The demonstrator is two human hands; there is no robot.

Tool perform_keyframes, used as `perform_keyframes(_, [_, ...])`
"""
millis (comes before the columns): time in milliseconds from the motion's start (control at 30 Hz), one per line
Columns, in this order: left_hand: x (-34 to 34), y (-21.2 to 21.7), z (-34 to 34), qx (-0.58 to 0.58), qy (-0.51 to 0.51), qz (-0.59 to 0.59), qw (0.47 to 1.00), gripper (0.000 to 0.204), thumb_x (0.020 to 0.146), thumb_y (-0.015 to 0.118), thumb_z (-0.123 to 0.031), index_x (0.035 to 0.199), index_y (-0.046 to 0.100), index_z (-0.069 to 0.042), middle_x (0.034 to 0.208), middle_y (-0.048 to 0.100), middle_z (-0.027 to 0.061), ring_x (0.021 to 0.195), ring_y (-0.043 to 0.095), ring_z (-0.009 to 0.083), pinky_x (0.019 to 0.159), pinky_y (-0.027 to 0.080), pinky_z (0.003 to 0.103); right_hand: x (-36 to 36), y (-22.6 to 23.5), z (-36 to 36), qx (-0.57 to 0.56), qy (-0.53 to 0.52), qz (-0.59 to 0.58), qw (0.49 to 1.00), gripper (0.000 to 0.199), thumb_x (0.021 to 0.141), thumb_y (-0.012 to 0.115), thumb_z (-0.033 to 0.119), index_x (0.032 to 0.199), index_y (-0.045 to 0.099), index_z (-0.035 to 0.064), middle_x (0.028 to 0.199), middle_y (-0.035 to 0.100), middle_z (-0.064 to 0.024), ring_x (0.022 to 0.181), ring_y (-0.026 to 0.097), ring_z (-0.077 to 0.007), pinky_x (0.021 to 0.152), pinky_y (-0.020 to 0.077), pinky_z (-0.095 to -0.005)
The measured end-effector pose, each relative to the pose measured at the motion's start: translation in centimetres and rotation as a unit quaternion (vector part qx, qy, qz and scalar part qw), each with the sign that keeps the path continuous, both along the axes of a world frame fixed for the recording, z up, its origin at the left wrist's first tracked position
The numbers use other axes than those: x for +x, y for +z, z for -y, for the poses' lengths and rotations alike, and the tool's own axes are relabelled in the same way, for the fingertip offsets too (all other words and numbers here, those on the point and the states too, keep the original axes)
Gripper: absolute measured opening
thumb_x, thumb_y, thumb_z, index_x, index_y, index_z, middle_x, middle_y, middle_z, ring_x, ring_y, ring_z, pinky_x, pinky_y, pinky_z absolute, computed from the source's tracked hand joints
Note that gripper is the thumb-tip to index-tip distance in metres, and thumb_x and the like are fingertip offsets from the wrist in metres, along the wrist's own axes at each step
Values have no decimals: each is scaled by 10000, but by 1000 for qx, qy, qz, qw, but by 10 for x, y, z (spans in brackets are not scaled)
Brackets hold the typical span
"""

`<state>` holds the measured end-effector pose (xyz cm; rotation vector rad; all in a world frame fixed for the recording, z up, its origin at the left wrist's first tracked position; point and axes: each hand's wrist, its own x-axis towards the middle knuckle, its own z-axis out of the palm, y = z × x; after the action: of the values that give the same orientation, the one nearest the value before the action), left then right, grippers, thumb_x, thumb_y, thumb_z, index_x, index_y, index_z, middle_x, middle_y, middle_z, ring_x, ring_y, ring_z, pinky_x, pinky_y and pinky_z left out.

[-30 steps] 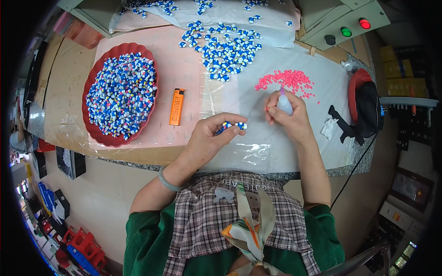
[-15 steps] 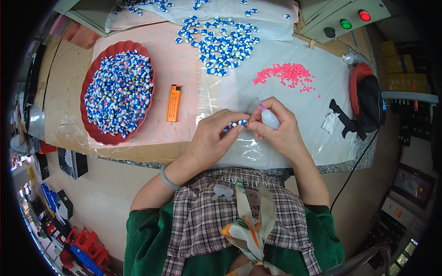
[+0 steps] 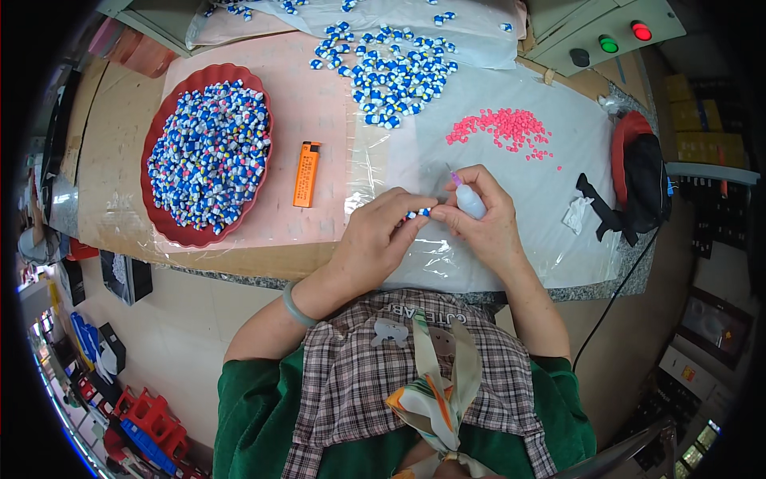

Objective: Applying glue to small colorful plastic components and assembling them on a workbench.

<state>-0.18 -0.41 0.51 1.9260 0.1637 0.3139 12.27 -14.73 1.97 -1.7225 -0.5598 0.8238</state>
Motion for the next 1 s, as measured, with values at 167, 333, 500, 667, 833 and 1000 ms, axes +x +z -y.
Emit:
perform_keyframes(167, [0, 4, 4, -197, 14, -43, 979, 190, 914, 585, -63, 1096, 612, -17, 929, 660, 91, 748, 611, 151, 632, 472, 256, -4, -7, 0, 42, -25, -40, 998, 272, 817, 722, 53, 1000, 522, 62, 697, 570, 2, 568, 521, -34, 470, 395, -179])
perform_keyframes(333, [3, 9, -9, -612, -2, -96, 785, 153, 949, 524, -182, 975, 598, -51, 937, 647, 75, 778, 572, 128, 645, 452, 224, -3, -3, 8, 93, -26, -152, 984, 181, 908, 636, 174, 1005, 526, 68, 687, 562, -4, 535, 495, -53, 456, 365, -193])
perform_keyframes(500, [3, 3, -22, -726, -35, -23, 686, 239, 980, 457, -240, 863, 509, -40, 955, 513, 111, 768, 492, 116, 557, 392, 185, 2, -9, 15, 85, -31, -134, 987, 157, 920, 616, 188, 976, 532, 69, 688, 561, -6, 541, 491, -62, 475, 357, -199])
perform_keyframes(667, [16, 12, -52, -550, 70, -12, 832, 216, 975, 521, -197, 947, 629, -12, 828, 582, 36, 717, 524, 88, 616, 409, 205, 4, -7, 18, 82, -35, -122, 989, 129, 923, 611, 176, 928, 538, 69, 687, 559, -4, 552, 491, -56, 489, 357, -193])
perform_keyframes(833, [37, 5, -78, 163, 169, 45, 971, 152, 871, 628, -102, 1006, 668, -47, 748, 609, 90, 698, 618, 233, 597, 466, 345, 4, -6, 15, 67, -24, -104, 992, 106, 928, 601, 156, 903, 547, 68, 687, 558, 9, 559, 495, -48, 491, 364, -189])
perform_keyframes(1000, [49, 7, -71, 308, 150, -26, 939, 117, 827, 639, -85, 942, 634, -65, 824, 606, 128, 744, 627, 316, 629, 493, 414, 3, -4, 16, 59, -24, -109, 992, 109, 923, 611, 158, 910, 555, 66, 691, 566, 9, 568, 507, -47, 495, 375, -190])
